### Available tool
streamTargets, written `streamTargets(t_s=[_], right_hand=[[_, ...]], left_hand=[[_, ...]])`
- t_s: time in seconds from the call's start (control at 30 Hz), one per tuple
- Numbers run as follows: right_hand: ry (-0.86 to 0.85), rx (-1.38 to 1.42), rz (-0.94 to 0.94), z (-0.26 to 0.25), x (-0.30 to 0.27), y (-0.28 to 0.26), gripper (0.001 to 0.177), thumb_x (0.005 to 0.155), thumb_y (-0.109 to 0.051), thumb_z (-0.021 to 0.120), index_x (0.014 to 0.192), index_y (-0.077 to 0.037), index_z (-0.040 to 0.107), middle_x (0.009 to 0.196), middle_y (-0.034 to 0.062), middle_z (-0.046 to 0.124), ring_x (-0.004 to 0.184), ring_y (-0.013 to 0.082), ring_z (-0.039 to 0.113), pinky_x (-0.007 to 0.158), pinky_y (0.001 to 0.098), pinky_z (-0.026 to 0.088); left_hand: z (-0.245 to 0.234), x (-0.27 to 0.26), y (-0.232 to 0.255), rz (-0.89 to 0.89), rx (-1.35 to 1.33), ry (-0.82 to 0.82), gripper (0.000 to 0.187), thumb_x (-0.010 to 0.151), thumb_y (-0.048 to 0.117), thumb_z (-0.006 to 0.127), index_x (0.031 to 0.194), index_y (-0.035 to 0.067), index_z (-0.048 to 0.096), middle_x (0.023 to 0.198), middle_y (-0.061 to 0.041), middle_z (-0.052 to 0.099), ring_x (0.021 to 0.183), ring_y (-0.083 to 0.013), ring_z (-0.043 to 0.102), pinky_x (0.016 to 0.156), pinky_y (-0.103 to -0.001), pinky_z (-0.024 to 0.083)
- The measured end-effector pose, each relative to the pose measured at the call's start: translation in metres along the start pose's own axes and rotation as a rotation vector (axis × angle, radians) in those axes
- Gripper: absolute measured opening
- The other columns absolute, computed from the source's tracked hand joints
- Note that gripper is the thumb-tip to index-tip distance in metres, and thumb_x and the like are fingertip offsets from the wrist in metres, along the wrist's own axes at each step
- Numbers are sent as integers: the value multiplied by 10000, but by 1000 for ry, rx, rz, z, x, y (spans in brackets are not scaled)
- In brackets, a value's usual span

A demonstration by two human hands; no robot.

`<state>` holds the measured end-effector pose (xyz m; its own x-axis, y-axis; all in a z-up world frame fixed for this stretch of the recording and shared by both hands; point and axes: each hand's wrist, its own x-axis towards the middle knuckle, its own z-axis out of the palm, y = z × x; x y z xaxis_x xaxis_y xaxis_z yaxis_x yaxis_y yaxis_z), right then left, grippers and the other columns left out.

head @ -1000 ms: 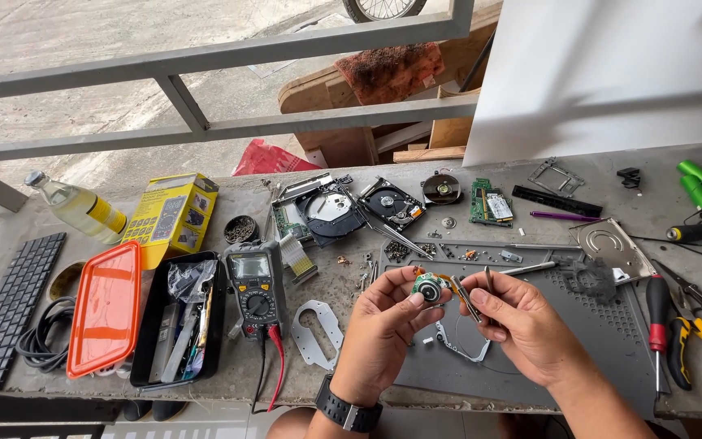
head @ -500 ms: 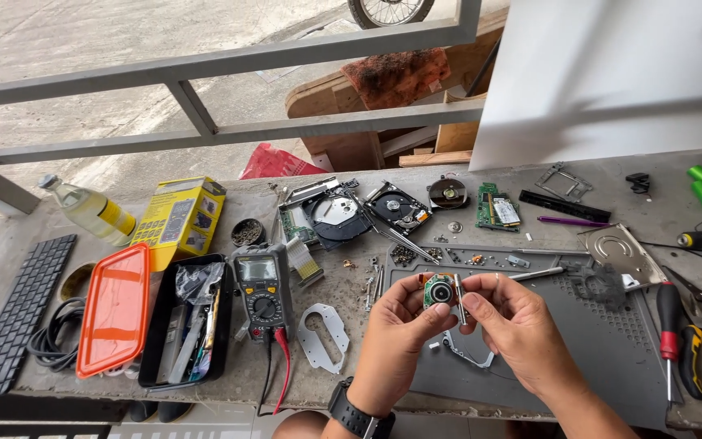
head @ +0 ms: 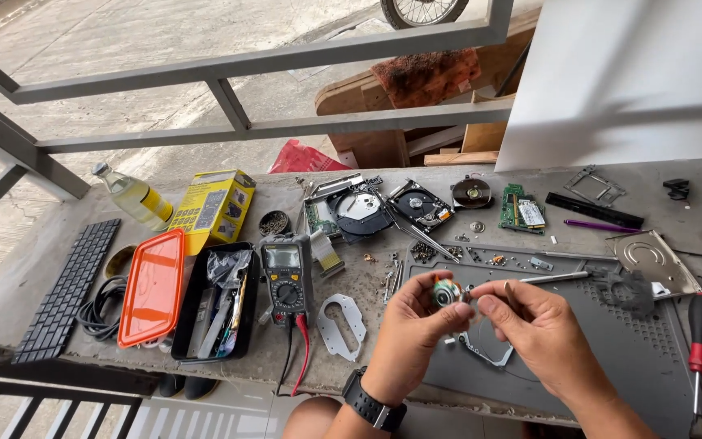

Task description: The person uses tweezers to manipulate a small circular electronic component, likely a hard drive actuator, on a cluttered workbench. They carefully adjust the component's position and orientation while holding it with their fingers.

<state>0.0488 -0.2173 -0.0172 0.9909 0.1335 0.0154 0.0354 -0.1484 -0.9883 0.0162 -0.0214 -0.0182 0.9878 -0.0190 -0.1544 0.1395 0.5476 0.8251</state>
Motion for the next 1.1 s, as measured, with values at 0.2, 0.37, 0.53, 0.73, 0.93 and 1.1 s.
streamTargets(t_s=[0.2,0.37,0.53,0.73,0.93,1.1], right_hand=[[58,56,1,-17,12,8,149,1103,-134,780,1156,-63,899,841,39,701,682,153,511,653,291,444],[48,334,13,-50,29,38,126,1155,-110,717,1230,-52,799,938,90,739,710,104,526,616,225,386],[24,334,37,-70,20,29,126,1151,-119,705,1229,-55,781,963,84,714,688,89,495,536,194,292],[-3,250,85,-71,-5,14,131,1156,-194,716,1231,-125,799,998,35,735,729,67,521,589,200,307],[-21,223,95,-73,-16,5,140,1155,-197,726,1239,-124,811,1021,39,739,741,86,524,691,227,396],[-61,214,44,-76,-24,8,152,1164,-193,710,1254,-114,804,1004,44,733,728,109,510,677,241,401]], left_hand=[[16,-15,1,806,999,45,364,1073,54,790,1424,69,693,1245,-124,800,1040,-274,808,934,-384,681],[48,-40,-15,1100,1417,-466,410,1087,-90,548,1491,-112,615,1436,-284,704,1305,-437,699,1235,-543,550],[82,-79,-22,1450,1586,-506,40,1221,14,689,1183,22,698,989,-104,644,880,-309,629,795,-419,517],[82,-102,-40,1558,1674,-604,52,1173,13,706,1149,56,722,951,-103,674,809,-287,615,738,-401,469],[96,-119,-29,1557,1688,-554,50,1200,34,684,1167,27,722,955,-100,662,833,-292,627,764,-401,497],[98,-133,-19,1487,1714,-528,25,1207,4,675,1208,5,700,965,-106,616,831,-303,597,757,-412,513]])
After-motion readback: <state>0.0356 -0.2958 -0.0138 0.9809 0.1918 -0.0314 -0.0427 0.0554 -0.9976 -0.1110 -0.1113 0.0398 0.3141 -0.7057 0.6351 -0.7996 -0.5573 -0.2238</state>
